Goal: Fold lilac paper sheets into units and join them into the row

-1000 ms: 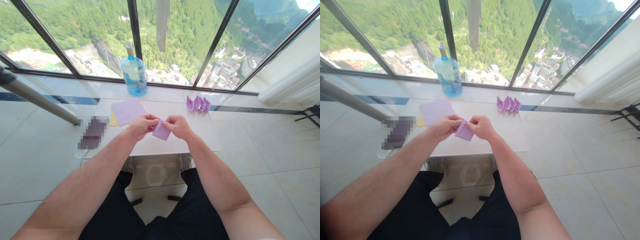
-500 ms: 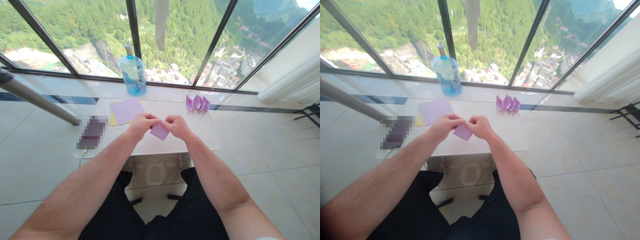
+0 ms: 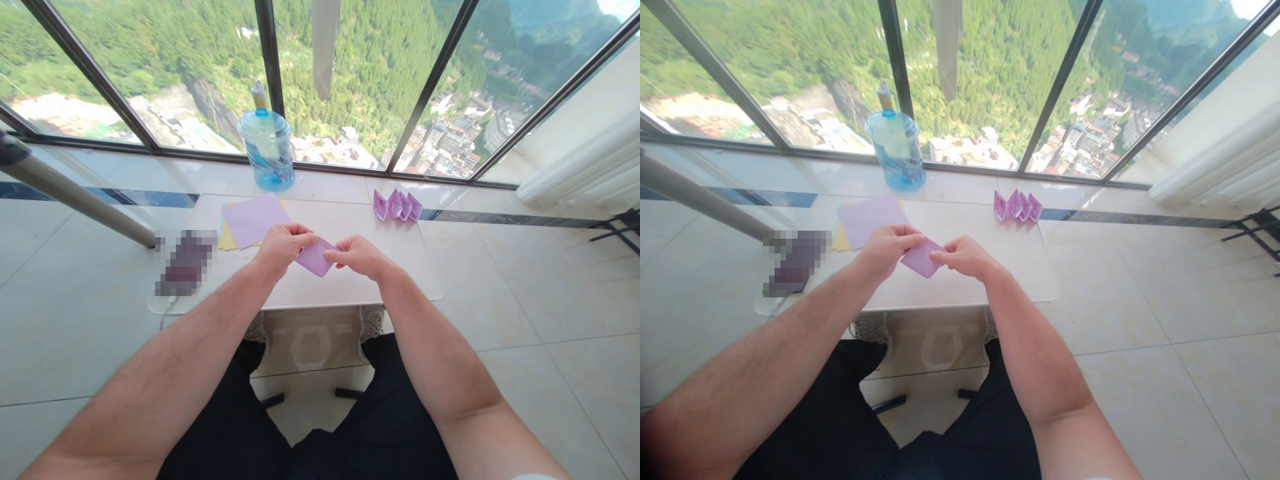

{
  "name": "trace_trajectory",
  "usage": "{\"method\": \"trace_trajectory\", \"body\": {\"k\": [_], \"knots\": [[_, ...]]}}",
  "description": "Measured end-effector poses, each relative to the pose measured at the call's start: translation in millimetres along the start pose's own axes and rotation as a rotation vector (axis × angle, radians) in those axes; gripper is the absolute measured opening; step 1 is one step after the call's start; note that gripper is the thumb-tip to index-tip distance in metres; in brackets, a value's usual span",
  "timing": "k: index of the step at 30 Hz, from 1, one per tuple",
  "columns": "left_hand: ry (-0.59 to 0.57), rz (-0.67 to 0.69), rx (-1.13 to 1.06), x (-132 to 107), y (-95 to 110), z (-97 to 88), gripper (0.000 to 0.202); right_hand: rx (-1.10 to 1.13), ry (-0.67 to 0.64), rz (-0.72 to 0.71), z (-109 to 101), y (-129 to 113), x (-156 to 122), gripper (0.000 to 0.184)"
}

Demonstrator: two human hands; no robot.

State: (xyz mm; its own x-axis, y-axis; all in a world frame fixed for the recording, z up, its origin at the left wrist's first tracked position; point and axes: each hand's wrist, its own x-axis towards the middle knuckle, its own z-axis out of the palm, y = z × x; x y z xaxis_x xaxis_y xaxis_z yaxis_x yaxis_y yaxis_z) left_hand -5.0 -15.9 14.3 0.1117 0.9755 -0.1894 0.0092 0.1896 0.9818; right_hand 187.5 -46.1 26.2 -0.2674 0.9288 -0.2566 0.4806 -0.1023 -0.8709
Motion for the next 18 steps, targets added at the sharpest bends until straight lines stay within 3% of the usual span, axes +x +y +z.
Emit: {"method": "trace_trajectory", "body": {"k": [4, 8, 11, 13, 15, 18], "knots": [[-0.026, 0.051, 0.075, 0, -4, 0.6, 0.02, -0.106, 0.083, -0.01, -3, 1, 1, 0.047], [-0.173, 0.059, 0.326, -4, -5, 0.3, 0.016, -0.232, 0.169, -0.089, -5, 6, 4, 0.053], [-0.238, 0.022, 0.352, -7, -5, 2.0, 0.015, -0.264, 0.168, -0.15, -5, 9, 7, 0.051], [-0.175, -0.034, 0.222, -5, -5, 3.4, 0.016, -0.197, 0.246, -0.191, -3, 9, 8, 0.041], [-0.03, -0.122, 0.017, 1, -6, 4.2, 0.016, -0.066, 0.413, -0.215, 0, 7, 9, 0.033], [0.223, -0.247, -0.295, 10, -5, 4.9, 0.011, 0.06, 0.599, -0.236, 11, 1, 8, 0.036]]}}
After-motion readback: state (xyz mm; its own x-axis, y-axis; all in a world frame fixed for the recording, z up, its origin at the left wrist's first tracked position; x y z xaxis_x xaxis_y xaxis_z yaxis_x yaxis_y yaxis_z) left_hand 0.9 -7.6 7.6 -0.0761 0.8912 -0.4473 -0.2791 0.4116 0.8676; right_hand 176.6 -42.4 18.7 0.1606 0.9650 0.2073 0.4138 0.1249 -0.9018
